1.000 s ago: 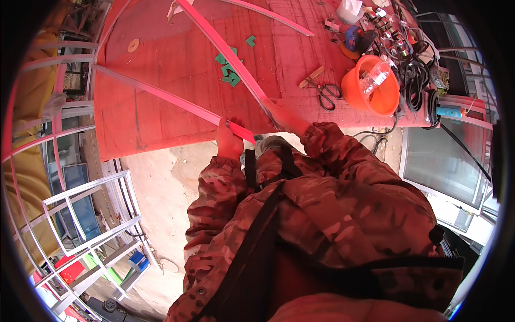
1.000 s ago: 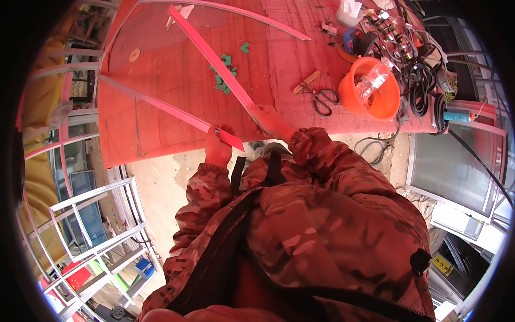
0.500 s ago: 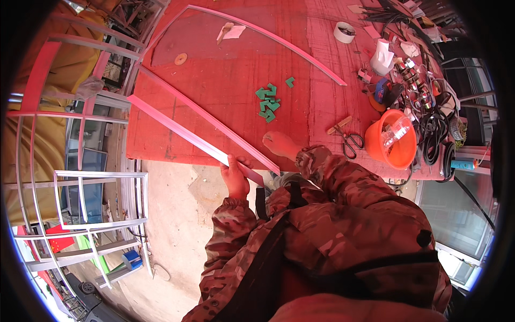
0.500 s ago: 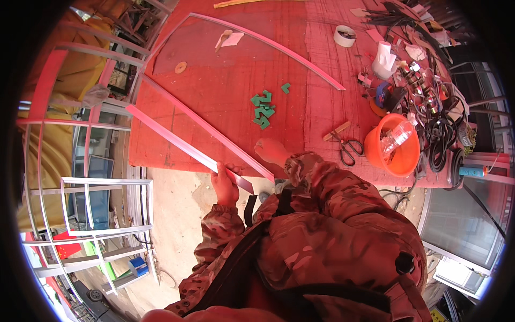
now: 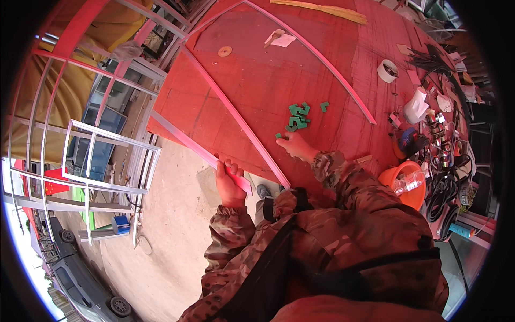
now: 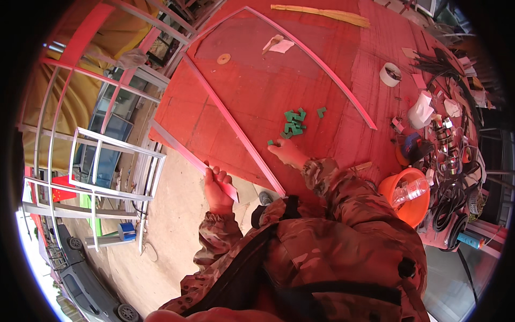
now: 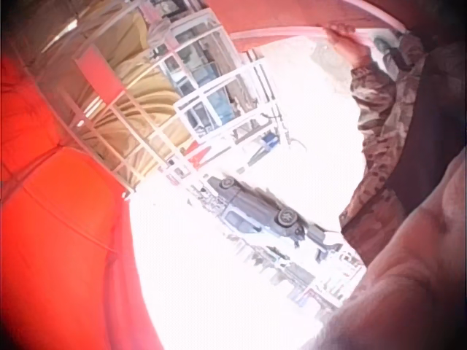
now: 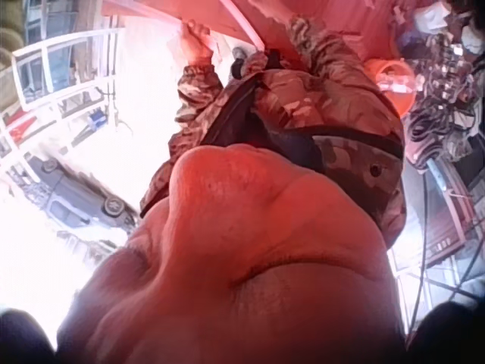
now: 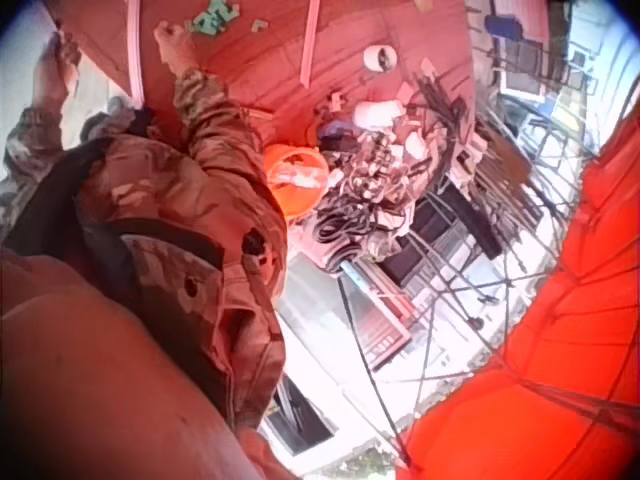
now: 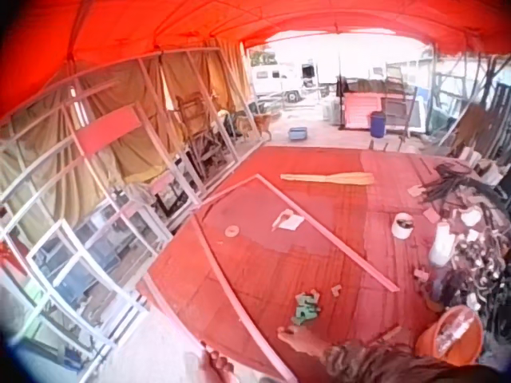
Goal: The person retrieves long metal profiles from a storage area, carries them to a workbench, and assembles them into a rectangular frame using small green plastic connectors. The person then gathers additional profiles and returns to the workbench to continue assembly.
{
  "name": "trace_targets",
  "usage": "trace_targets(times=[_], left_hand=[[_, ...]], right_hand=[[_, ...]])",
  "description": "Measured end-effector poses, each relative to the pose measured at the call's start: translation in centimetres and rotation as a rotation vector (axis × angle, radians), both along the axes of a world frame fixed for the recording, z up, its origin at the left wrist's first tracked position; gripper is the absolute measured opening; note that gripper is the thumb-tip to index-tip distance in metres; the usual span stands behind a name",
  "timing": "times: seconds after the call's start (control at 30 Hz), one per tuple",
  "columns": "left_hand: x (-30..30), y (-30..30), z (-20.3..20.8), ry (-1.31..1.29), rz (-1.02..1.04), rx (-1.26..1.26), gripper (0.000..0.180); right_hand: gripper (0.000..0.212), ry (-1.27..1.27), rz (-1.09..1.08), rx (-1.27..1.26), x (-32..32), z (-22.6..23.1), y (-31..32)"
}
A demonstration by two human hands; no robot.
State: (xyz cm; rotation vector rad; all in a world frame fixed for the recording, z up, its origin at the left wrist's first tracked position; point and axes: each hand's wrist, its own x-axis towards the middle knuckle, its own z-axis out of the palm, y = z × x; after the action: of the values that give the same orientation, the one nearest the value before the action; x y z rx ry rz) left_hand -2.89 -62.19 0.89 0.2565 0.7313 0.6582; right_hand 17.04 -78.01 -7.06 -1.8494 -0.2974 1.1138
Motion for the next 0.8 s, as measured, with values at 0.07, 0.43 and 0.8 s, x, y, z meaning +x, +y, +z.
trace_targets(times=[0.07,0.43,0.8], left_hand=[[2.1,1.9,0.4,-0.363,-0.005,0.040,0.023],[6.2,1.6,5.8,-0.364,-0.030,0.080,0.021],[5.2,0.6,6.2,-0.026,-0.185,0.216,0.033]], right_hand=[[0.025,0.263,0.189,0.347,-1.6,4.7,2.1],[0.023,0.043,0.437,0.467,-6.7,15.3,2.2],[0.029,-0.266,0.667,0.289,-7.4,13.6,3.3]])
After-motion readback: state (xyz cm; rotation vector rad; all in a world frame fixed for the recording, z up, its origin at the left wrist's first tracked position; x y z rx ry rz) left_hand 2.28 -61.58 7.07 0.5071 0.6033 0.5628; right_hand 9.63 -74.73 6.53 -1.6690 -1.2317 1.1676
